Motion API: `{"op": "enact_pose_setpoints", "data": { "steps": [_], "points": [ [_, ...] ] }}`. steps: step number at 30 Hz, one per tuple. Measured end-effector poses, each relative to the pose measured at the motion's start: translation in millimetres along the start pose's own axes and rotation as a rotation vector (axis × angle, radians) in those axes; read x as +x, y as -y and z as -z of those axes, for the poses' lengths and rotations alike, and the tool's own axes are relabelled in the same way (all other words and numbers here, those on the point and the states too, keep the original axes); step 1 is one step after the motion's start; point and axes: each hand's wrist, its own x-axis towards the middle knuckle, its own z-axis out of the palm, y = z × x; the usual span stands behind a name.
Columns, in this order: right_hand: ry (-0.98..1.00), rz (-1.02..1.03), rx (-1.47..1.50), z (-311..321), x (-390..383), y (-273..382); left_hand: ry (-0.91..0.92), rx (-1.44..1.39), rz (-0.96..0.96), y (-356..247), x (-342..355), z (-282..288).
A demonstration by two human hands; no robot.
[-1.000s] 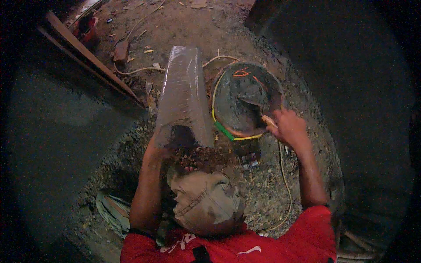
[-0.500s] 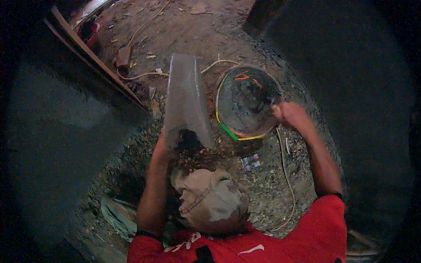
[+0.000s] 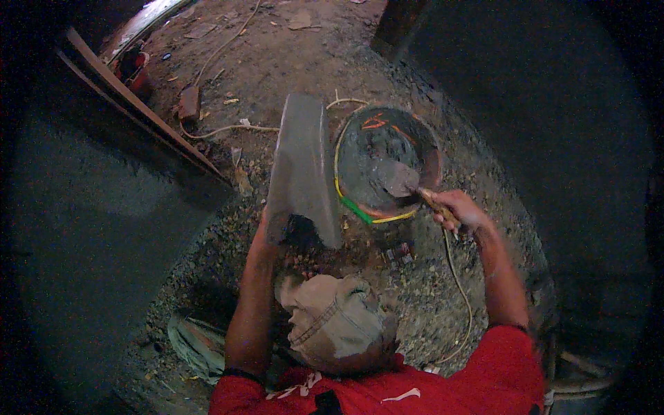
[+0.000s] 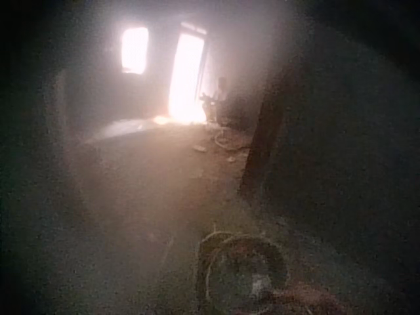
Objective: The person applies plaster to a wall using a trowel and a hawk. They scoop plaster from a bucket onto the hawk, then use the trowel to spread and smooth it onto the interior wall surface, including around a window frame.
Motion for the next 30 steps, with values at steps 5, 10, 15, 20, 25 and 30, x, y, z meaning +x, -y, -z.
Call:
{"op": "enact_pose_setpoints", "data": {
  "steps": [5, 10, 15, 20, 25, 30],
  "points": [
    [0.035, 0.185, 0.475, -19, -2, -74, -0.003, -0.074, 0.09, 1, 5, -1],
    [-0.124, 0.442, 0.624, -81, -26, -66, 0.056, 0.074, 0.151, 3, 19, -12],
    [-0.891, 0.974, -0.072, -92, 16, -53, 0.319, 0.558, -0.126, -15, 37, -73],
    [-1.058, 1.078, -0.274, -99, 34, -67, 0.225, -0.467, 0.262, 17, 73, -89],
    [-0.999, 0.88, -0.364, -91, 1, -122, 0.255, -0.303, 0.201, -19, 65, -78],
    [-1.04, 0.978, -0.115, -81, 5, -71, 0.268, -0.138, 0.193, -21, 56, -73]
  ]
}}
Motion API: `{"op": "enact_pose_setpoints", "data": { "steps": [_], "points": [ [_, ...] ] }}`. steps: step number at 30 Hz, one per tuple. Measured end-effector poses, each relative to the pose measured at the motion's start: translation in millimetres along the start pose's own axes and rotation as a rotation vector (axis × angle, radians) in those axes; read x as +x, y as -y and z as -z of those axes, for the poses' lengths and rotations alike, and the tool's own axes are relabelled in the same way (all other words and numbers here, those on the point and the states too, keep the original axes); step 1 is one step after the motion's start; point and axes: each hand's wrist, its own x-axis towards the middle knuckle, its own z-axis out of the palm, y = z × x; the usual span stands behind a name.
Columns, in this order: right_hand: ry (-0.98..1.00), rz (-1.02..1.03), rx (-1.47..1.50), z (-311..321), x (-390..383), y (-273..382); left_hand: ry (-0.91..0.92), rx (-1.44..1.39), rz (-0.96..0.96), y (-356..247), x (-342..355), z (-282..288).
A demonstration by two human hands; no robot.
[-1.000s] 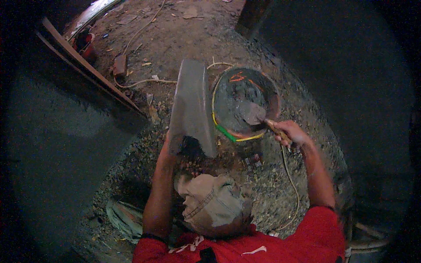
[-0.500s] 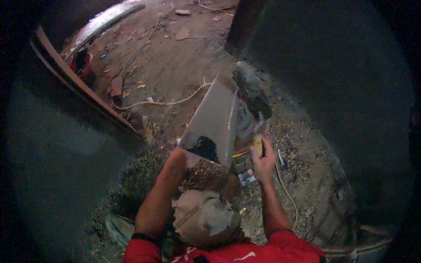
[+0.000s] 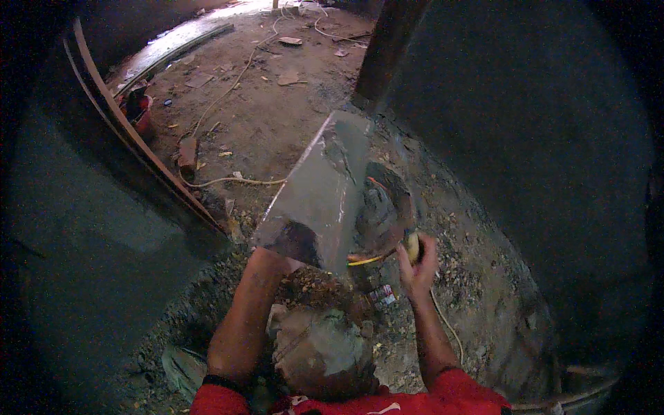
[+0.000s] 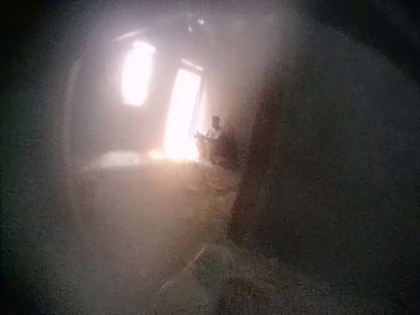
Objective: The person applies plaster to a wall using a trowel and a hawk. They scoop plaster from a bucket onto the hawk, then use the trowel to spread and smooth it onto the interior wall surface, including around a window frame.
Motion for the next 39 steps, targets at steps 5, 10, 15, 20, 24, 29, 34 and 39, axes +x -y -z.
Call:
{"op": "enact_pose_setpoints", "data": {
  "steps": [5, 10, 15, 20, 24, 29, 34, 39],
  "points": [
    [-0.017, 0.162, 0.035, -47, 57, 20, -0.047, 0.036, -0.034, 21, -3, -5],
    [0.12, 0.093, -0.093, -42, 15, -15, -0.172, 0.023, -0.208, -12, -63, 28],
    [0.512, -0.148, -0.359, 38, 53, -14, -0.475, 0.015, -0.358, 12, -198, 73],
    [0.935, -0.125, -0.191, 38, 156, 12, -0.906, -0.169, -0.516, 103, -340, 56],
    [0.723, 0.091, -0.2, -19, 164, 139, -1.185, -0.356, -0.719, 155, -377, 43],
    [0.683, 0.514, 0.066, -79, 150, 225, -1.419, -0.404, -1.139, 122, -342, 90],
    [0.767, 0.259, 0.131, -127, 144, 216, -1.663, -0.244, -1.472, 32, -307, 222],
    [0.568, 0.635, -0.057, -88, 138, 182, -2.433, 0.168, -0.486, -55, -315, 258]
  ]
}}
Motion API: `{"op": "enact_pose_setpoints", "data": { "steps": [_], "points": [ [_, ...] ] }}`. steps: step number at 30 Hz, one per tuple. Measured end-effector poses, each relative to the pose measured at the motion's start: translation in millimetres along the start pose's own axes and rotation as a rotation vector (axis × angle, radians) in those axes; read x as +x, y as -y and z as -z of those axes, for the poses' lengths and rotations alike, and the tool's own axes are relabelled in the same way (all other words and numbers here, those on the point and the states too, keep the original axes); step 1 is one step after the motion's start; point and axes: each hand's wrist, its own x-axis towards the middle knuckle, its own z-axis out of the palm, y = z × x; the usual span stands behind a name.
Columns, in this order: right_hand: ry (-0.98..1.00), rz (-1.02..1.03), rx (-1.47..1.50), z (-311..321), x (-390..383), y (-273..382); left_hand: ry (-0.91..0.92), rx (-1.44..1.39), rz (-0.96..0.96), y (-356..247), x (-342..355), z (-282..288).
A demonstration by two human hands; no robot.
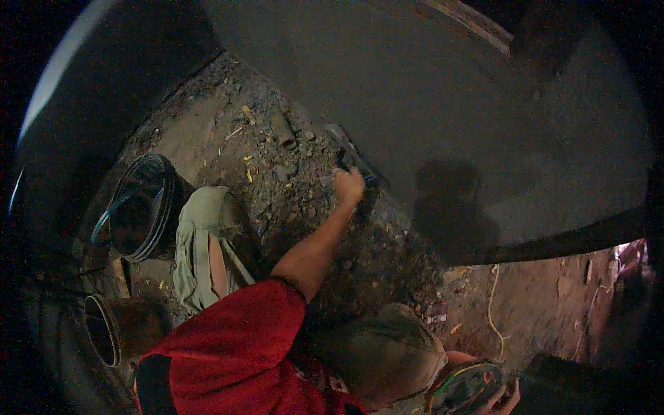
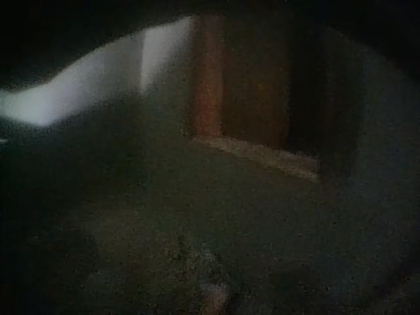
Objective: The person applies plaster to a wall using a trowel and a hawk. They scoop plaster from a bucket onto the hawk, then use the trowel to spread and smooth it onto the interior wall surface, including around a window frame.
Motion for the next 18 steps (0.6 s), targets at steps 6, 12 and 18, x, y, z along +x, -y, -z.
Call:
{"op": "enact_pose_setpoints", "data": {
  "steps": [6, 12, 18],
  "points": [
    [0.071, 0.075, 0.19, -7, 7, -12, -0.04, -0.179, -0.007, -98, -36, 24],
    [0.054, 0.412, 0.432, -63, 60, 123, -0.2, -0.52, -0.4, -137, -112, 131],
    [0.155, 0.933, 0.436, -60, 37, 318, 0.08, -0.754, -0.373, -159, -140, 212]
  ]
}}
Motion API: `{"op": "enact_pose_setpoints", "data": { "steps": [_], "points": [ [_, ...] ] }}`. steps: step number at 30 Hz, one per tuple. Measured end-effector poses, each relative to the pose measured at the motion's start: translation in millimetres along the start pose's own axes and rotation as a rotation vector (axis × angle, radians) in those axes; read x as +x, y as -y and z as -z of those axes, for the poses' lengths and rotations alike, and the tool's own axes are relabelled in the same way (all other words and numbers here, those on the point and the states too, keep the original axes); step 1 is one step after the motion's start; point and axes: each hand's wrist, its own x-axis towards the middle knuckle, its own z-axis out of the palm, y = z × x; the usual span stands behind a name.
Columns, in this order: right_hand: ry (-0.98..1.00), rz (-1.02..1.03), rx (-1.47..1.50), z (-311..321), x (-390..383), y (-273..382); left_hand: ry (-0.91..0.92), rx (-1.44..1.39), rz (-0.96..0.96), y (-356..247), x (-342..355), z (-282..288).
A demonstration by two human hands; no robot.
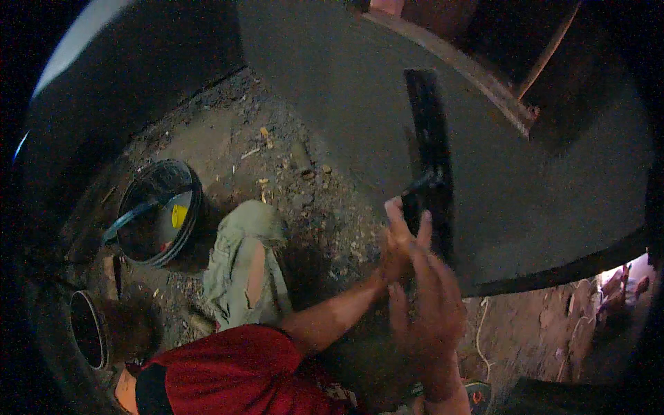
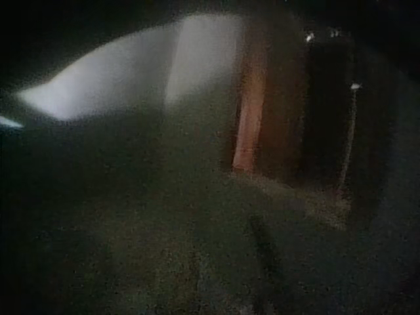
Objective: The person applies plaster to a wall using a trowel and a hawk. They scoop plaster from a bucket onto the hawk, then use the trowel to spread and smooth it onto the interior wall surface, including around a window frame.
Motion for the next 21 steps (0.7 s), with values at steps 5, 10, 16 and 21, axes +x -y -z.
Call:
{"op": "enact_pose_setpoints", "data": {
  "steps": [5, 10, 16, 21],
  "points": [
    [0.038, -0.281, -0.014, -21, 56, 26, 0.483, -0.019, 0.023, 2, 23, 40],
    [-0.202, -0.503, 0.048, -30, 63, 18, 0.8, 0.177, -0.269, -37, 46, 71],
    [-0.552, -0.424, 0.057, -44, 106, 26, 0.518, -0.269, -0.62, -14, 109, 114],
    [-0.161, -0.485, 0.13, -90, 128, -8, -0.018, -0.489, -0.51, -6, 176, 127]
  ]
}}
